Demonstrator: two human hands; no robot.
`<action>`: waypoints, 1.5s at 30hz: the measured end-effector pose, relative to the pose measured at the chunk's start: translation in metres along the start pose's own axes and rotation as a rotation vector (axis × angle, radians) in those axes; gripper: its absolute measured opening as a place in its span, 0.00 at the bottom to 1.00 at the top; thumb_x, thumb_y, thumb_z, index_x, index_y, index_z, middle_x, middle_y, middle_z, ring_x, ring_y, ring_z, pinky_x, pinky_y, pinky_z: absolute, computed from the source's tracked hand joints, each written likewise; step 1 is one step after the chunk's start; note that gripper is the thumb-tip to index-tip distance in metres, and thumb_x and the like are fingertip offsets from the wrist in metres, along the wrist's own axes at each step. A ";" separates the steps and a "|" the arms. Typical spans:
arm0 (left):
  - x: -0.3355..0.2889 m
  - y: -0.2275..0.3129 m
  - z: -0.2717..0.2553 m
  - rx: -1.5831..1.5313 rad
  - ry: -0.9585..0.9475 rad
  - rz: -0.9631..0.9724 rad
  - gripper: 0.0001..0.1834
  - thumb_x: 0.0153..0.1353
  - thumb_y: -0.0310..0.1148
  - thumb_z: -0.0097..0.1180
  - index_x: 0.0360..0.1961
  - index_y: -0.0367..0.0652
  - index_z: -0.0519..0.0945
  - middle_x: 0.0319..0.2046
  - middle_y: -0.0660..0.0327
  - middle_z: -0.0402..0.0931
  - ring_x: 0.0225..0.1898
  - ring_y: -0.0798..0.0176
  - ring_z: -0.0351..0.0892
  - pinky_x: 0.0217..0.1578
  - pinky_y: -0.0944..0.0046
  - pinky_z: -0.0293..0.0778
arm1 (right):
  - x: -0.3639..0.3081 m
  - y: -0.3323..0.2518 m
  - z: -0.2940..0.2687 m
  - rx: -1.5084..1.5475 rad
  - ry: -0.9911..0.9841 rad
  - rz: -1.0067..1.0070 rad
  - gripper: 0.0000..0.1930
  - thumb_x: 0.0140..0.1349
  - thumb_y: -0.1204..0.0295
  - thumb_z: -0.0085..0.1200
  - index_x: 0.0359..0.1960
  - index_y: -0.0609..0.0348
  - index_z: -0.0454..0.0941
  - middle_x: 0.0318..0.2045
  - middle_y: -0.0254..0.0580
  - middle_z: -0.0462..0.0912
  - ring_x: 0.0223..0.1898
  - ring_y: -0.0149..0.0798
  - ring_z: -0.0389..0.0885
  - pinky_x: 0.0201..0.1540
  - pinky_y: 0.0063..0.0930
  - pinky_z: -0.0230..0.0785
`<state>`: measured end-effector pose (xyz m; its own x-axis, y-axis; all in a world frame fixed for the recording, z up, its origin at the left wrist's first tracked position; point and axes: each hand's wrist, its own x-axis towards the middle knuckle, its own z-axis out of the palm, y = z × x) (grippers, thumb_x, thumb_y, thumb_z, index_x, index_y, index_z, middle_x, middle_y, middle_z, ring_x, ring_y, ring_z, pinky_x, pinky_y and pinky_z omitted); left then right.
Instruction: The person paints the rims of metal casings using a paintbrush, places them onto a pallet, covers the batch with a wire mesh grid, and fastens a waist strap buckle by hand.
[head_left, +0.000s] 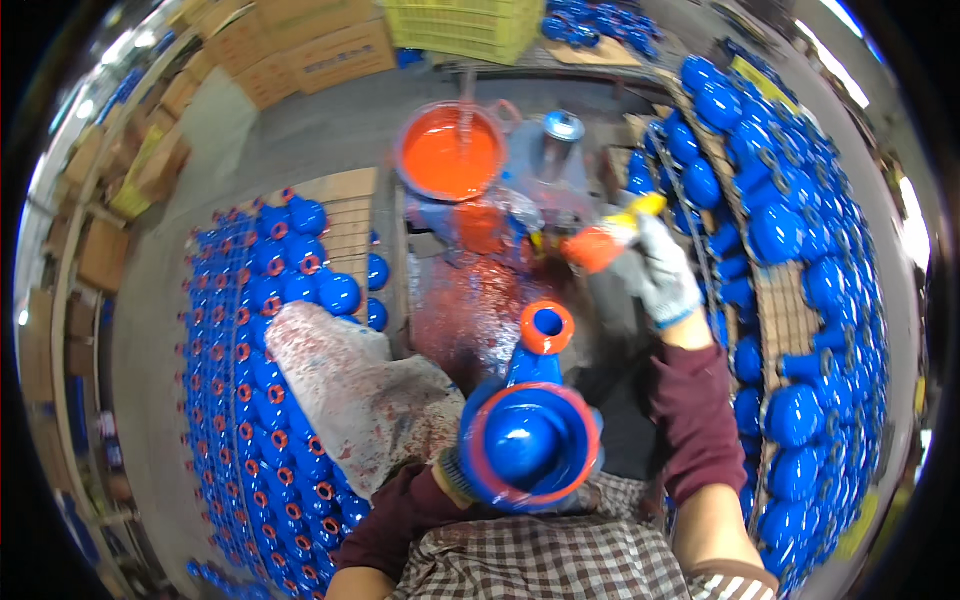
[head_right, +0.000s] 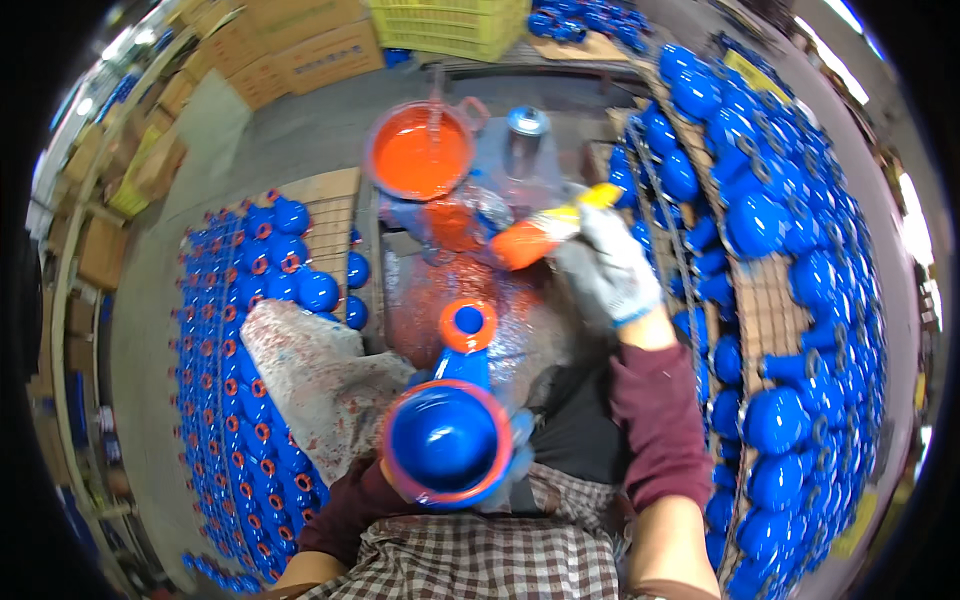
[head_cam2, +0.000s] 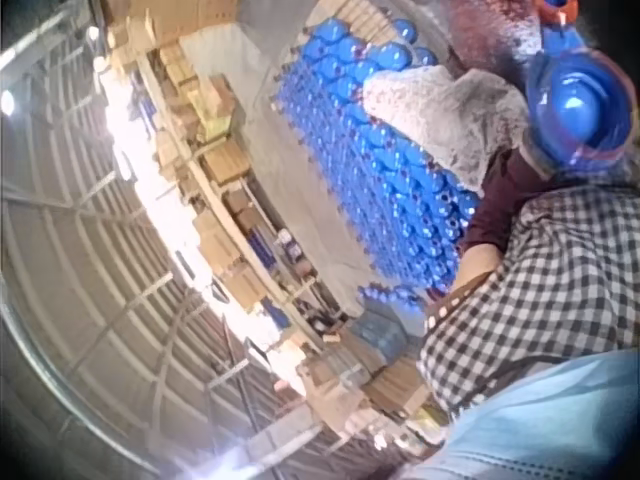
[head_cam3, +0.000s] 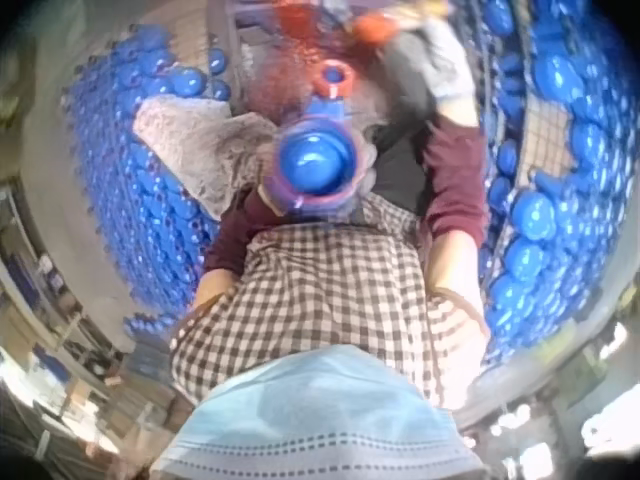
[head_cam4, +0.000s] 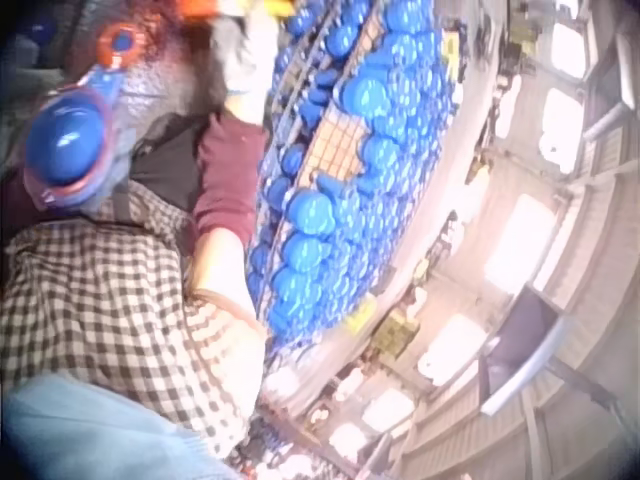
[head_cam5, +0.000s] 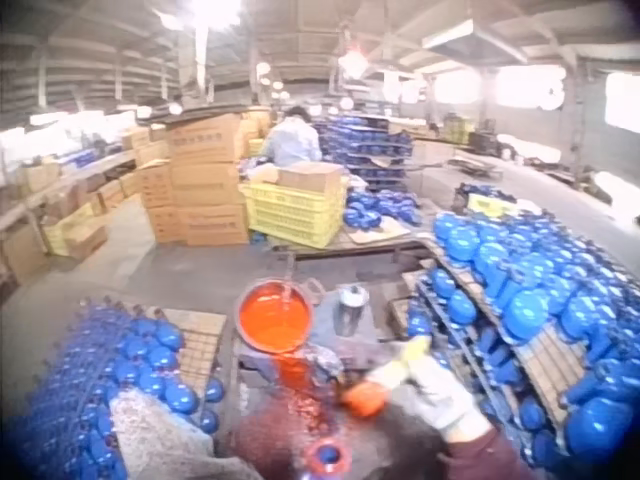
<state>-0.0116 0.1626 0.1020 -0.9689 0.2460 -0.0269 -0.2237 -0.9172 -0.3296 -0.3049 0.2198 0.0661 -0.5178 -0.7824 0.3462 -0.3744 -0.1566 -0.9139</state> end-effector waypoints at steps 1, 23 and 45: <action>0.009 0.013 -0.002 0.318 0.234 0.177 0.37 0.58 0.59 0.52 0.59 0.42 0.68 0.54 0.51 0.72 0.57 0.47 0.71 0.59 0.48 0.68 | -0.002 0.032 -0.025 0.840 0.194 0.398 0.17 0.70 0.66 0.47 0.57 0.59 0.71 0.48 0.46 0.79 0.49 0.41 0.78 0.55 0.34 0.71; -0.041 0.133 0.089 0.975 0.331 1.012 0.42 0.55 0.50 0.59 0.66 0.42 0.60 0.61 0.50 0.65 0.59 0.48 0.70 0.58 0.44 0.68 | 0.002 0.017 -0.018 1.357 0.417 0.319 0.17 0.65 0.60 0.55 0.47 0.58 0.70 0.32 0.37 0.71 0.32 0.31 0.69 0.34 0.23 0.66; -0.042 0.454 -0.064 1.630 2.400 0.504 0.49 0.41 0.53 0.65 0.62 0.38 0.61 0.59 0.44 0.66 0.59 0.42 0.69 0.56 0.48 0.68 | 0.017 0.010 -0.004 1.278 0.704 0.335 0.18 0.69 0.58 0.50 0.46 0.62 0.72 0.34 0.39 0.76 0.28 0.30 0.70 0.27 0.23 0.66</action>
<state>-0.0660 -0.2440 -0.1071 0.1519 -0.9511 -0.2689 -0.9491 -0.2163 0.2291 -0.3209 0.2071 0.0633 -0.8352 -0.5031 -0.2223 0.5485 -0.7319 -0.4042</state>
